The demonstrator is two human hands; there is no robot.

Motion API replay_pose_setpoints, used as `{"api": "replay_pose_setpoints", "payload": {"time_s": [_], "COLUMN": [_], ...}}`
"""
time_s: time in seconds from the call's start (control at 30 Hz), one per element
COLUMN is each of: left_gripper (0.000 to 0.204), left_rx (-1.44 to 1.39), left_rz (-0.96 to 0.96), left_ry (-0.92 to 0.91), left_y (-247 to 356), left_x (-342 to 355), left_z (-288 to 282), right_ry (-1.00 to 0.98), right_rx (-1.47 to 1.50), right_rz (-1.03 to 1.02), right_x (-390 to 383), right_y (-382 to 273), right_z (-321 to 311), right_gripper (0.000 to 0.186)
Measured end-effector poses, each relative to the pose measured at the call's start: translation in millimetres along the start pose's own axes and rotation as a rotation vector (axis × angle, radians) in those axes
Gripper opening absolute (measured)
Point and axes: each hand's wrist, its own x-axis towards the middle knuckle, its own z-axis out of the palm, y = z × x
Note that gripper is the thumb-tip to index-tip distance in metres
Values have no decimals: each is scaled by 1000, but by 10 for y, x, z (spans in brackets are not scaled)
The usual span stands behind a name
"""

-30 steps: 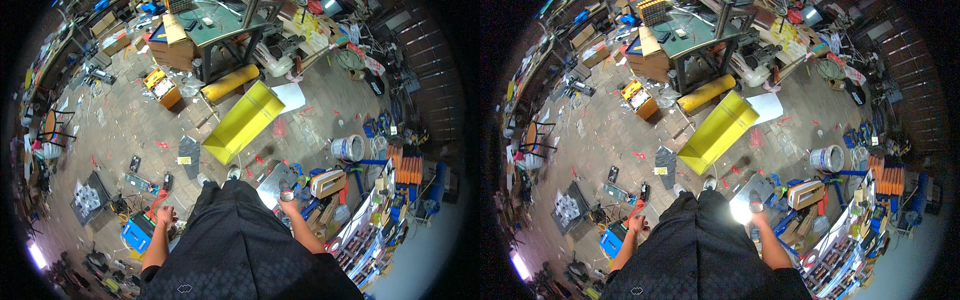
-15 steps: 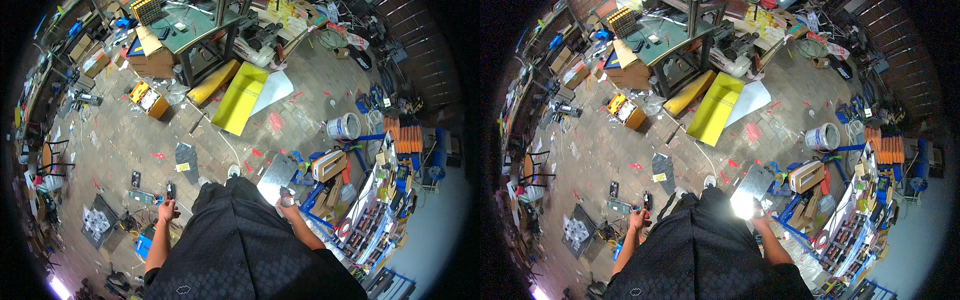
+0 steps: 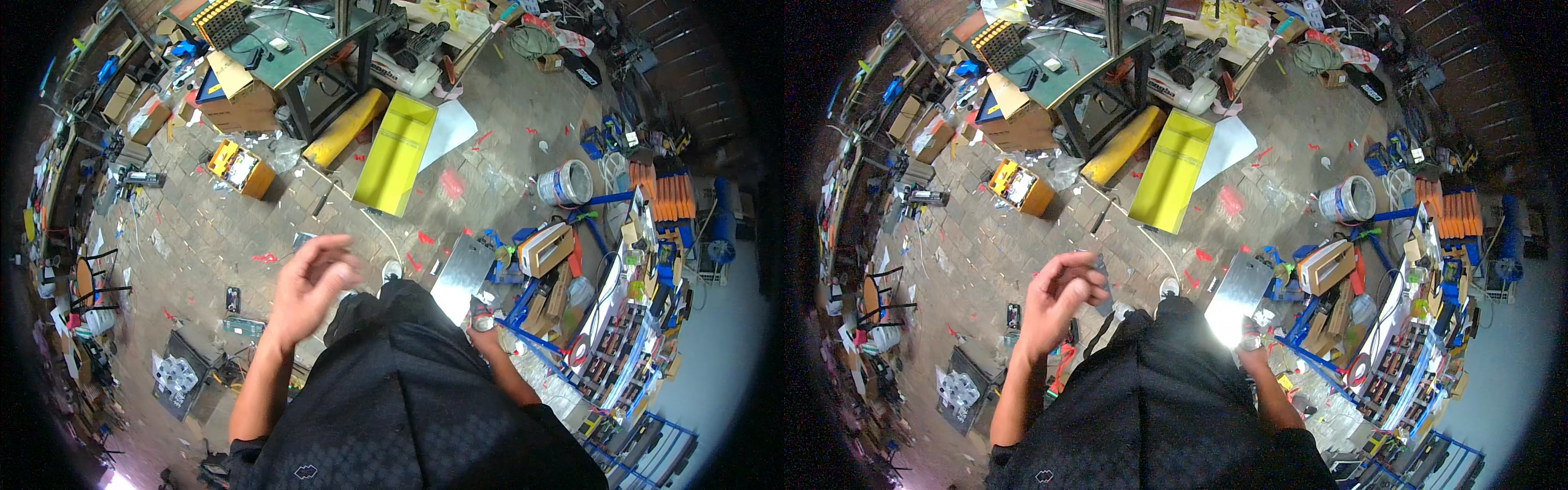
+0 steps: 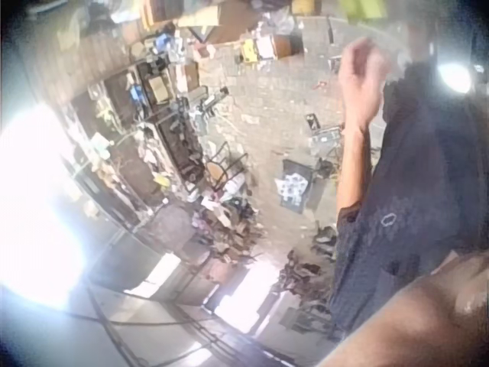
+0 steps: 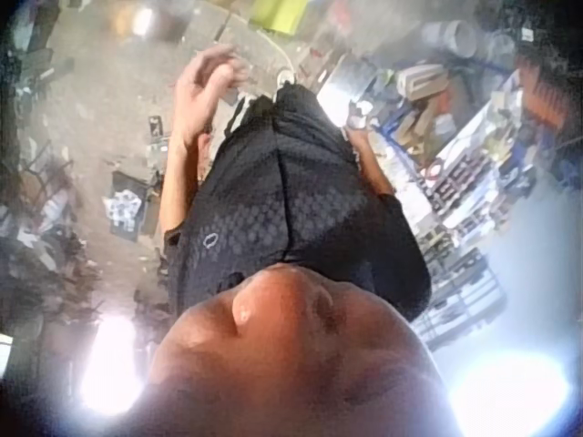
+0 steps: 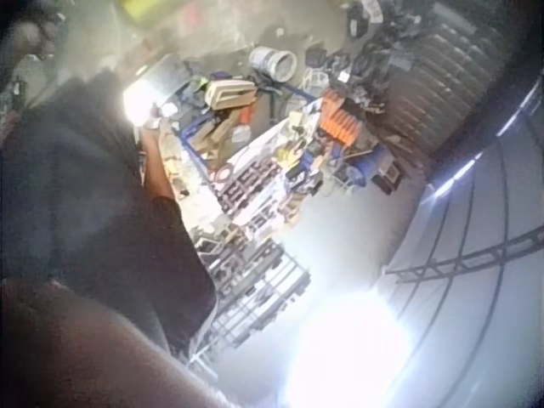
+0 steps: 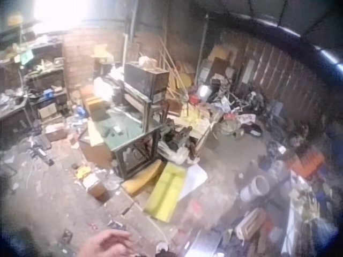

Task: The person uses a cordless drill to make holes in a rectangular metal box. They position the drill, create holes at several locations, and reposition the box to access different sides.

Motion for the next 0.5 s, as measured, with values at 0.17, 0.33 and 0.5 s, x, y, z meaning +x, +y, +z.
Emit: {"api": "replay_pose_setpoints", "payload": {"time_s": [0.17, 0.33, 0.5], "left_gripper": [81, 79, 76], "left_rx": [-33, -217, 88], "left_rz": [323, 674, 611], "left_ry": [-632, -621, -582], "left_y": [1011, 1062, 1391], "left_x": [-2, 72, 163], "left_z": [750, 1232, 1015], "right_ry": [129, 14, 10], "right_rx": [-126, 128, 159], "right_rz": [-158, 29, 34], "right_x": [88, 36, 81], "right_y": [309, 417, 299], "right_z": [139, 147, 66], "right_gripper": [35, 35, 36]}}
